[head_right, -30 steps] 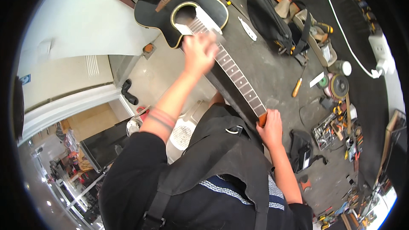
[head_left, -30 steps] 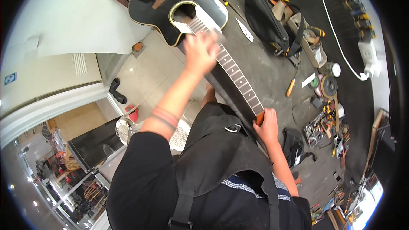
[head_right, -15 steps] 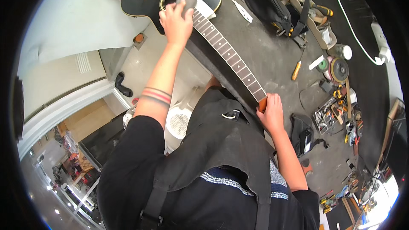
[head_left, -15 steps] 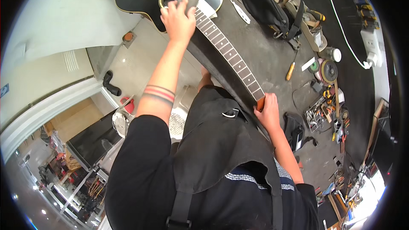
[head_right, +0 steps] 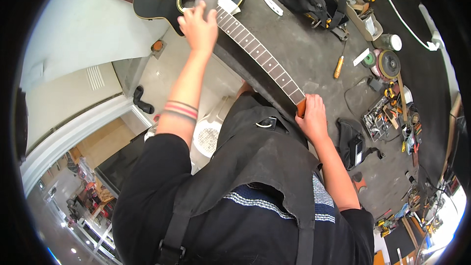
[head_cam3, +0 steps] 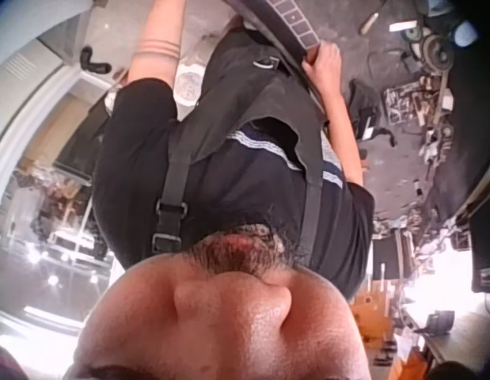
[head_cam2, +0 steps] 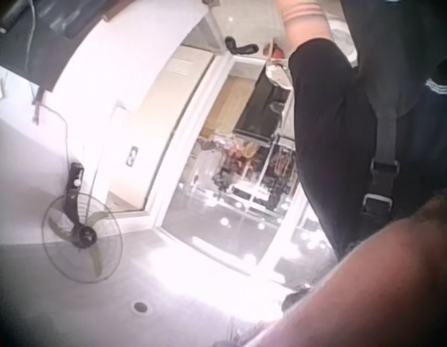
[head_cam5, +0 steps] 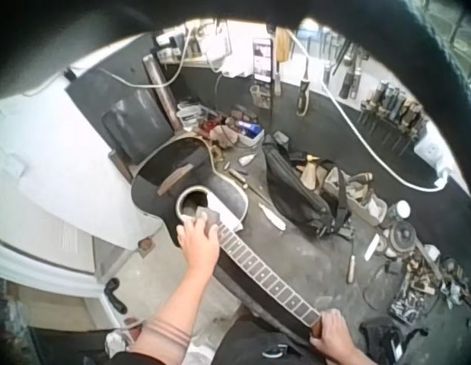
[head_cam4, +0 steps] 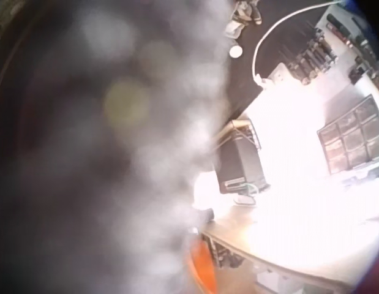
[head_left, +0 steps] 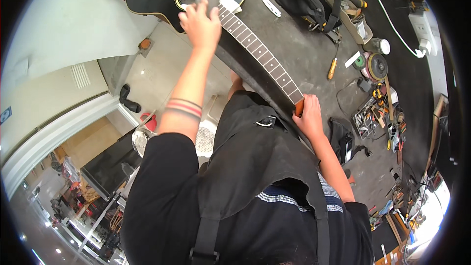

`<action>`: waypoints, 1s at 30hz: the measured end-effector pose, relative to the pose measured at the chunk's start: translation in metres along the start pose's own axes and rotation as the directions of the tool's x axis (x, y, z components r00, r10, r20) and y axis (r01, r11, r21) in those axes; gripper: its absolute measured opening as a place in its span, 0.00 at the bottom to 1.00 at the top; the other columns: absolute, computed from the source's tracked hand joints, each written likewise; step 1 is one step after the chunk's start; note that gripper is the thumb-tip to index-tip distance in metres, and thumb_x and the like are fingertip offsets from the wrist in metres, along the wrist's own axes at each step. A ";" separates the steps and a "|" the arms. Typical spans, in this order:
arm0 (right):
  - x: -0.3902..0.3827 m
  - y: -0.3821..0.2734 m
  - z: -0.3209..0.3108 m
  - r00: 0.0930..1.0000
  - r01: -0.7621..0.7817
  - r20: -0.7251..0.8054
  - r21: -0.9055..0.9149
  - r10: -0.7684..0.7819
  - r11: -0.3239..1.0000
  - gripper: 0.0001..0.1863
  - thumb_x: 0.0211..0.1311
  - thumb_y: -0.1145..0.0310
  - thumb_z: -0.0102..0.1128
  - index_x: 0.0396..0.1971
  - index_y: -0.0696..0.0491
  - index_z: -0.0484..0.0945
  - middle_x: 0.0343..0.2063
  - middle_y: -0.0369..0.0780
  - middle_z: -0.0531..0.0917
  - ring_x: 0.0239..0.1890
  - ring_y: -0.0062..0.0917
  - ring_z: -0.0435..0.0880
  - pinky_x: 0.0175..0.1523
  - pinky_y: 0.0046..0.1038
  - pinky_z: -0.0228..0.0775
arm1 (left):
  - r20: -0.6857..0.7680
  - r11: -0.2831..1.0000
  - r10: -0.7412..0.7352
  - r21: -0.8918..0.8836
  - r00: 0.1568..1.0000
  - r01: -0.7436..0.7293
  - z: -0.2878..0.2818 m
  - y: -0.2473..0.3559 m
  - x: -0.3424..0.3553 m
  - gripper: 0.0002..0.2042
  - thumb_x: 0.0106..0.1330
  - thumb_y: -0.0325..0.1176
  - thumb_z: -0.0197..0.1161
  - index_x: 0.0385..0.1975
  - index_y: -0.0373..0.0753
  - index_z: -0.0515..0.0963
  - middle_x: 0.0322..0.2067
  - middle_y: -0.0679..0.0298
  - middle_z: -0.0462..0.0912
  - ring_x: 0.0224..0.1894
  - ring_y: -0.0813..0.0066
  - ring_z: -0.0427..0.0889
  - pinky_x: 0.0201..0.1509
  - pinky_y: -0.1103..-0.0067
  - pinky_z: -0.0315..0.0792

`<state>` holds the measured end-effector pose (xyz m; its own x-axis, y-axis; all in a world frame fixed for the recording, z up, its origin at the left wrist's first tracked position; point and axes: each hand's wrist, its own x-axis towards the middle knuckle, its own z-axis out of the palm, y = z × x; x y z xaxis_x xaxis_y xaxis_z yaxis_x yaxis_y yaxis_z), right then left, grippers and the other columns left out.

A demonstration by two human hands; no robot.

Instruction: The person sands the guitar fretboard with sandpaper, then brushes the fretboard and body with a brush. They spray a liquid onto the fretboard and apply masking tape along the edge of the fretboard.

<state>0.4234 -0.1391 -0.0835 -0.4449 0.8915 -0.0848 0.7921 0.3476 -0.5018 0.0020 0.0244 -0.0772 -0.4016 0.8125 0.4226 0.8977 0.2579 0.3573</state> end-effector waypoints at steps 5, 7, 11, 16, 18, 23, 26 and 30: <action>-0.007 -0.003 -0.002 0.997 -0.077 0.017 -0.014 0.078 0.997 0.42 0.50 0.69 0.83 0.65 0.59 0.72 0.55 0.50 0.78 0.62 0.50 0.77 0.69 0.49 0.69 | 0.304 0.893 0.420 -0.307 0.856 -0.329 -0.051 0.110 -0.151 0.29 0.63 0.39 0.70 0.67 0.49 0.81 0.54 0.52 0.81 0.51 0.46 0.74 0.55 0.54 0.71; -0.003 -0.009 -0.010 0.997 -0.068 0.019 -0.019 0.068 0.998 0.42 0.52 0.64 0.84 0.66 0.58 0.73 0.55 0.50 0.78 0.62 0.50 0.77 0.71 0.50 0.66 | 0.442 0.771 0.570 -0.581 0.693 -0.263 -0.079 0.138 -0.183 0.27 0.65 0.45 0.75 0.64 0.47 0.85 0.62 0.53 0.81 0.60 0.48 0.77 0.67 0.55 0.71; 0.005 -0.033 -0.019 0.985 -0.088 -0.143 0.035 0.092 0.996 0.40 0.57 0.55 0.83 0.66 0.57 0.75 0.55 0.49 0.80 0.61 0.48 0.78 0.73 0.52 0.63 | 0.378 0.753 0.436 -0.650 0.816 -0.102 -0.109 0.146 -0.114 0.29 0.67 0.42 0.78 0.69 0.43 0.82 0.63 0.50 0.80 0.64 0.46 0.75 0.73 0.59 0.70; 0.074 -0.061 0.025 0.971 0.061 -0.234 0.051 -0.047 0.997 0.34 0.59 0.55 0.82 0.61 0.55 0.80 0.52 0.47 0.84 0.58 0.47 0.81 0.68 0.49 0.66 | 0.558 0.176 -0.137 -0.799 0.818 0.575 -0.101 0.091 -0.049 0.35 0.80 0.40 0.72 0.81 0.38 0.65 0.75 0.55 0.72 0.76 0.63 0.73 0.83 0.67 0.63; 0.107 -0.073 0.026 0.967 0.009 -0.256 0.036 0.001 0.999 0.32 0.58 0.55 0.82 0.59 0.54 0.82 0.52 0.45 0.85 0.58 0.44 0.82 0.65 0.47 0.68 | 0.717 0.006 -0.185 -0.684 0.673 0.730 -0.127 0.095 -0.001 0.31 0.81 0.47 0.68 0.78 0.43 0.68 0.64 0.61 0.80 0.65 0.69 0.80 0.64 0.67 0.77; 0.172 -0.109 0.032 0.951 -0.030 -0.308 0.018 0.034 0.999 0.30 0.57 0.54 0.82 0.56 0.54 0.85 0.50 0.43 0.84 0.57 0.41 0.82 0.61 0.45 0.70 | 0.510 -0.366 0.006 -0.799 0.860 0.477 -0.183 0.082 0.148 0.18 0.78 0.37 0.62 0.65 0.44 0.74 0.54 0.63 0.86 0.54 0.69 0.85 0.56 0.64 0.81; 0.174 -0.114 0.036 0.938 -0.018 -0.346 -0.007 0.014 1.000 0.30 0.58 0.54 0.82 0.57 0.51 0.85 0.50 0.42 0.83 0.57 0.42 0.81 0.61 0.47 0.69 | 0.169 -0.344 -0.009 -0.926 0.986 0.156 -0.244 0.097 0.240 0.20 0.79 0.37 0.61 0.68 0.42 0.71 0.55 0.65 0.84 0.54 0.71 0.85 0.58 0.66 0.81; 0.154 -0.105 0.048 0.928 -0.079 -0.368 -0.038 0.059 0.996 0.31 0.55 0.57 0.83 0.59 0.48 0.85 0.52 0.43 0.83 0.60 0.44 0.80 0.65 0.51 0.68 | -0.258 -0.157 0.005 -0.954 0.966 -0.254 -0.305 0.092 0.370 0.15 0.87 0.37 0.57 0.66 0.41 0.70 0.59 0.63 0.80 0.55 0.68 0.86 0.57 0.67 0.83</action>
<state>0.2517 -0.0527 -0.0855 -0.2122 0.9548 0.2084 0.8401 0.2871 -0.4601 -0.1192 0.1899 0.3661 -0.4299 0.6512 0.6253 -0.2121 -0.7461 0.6312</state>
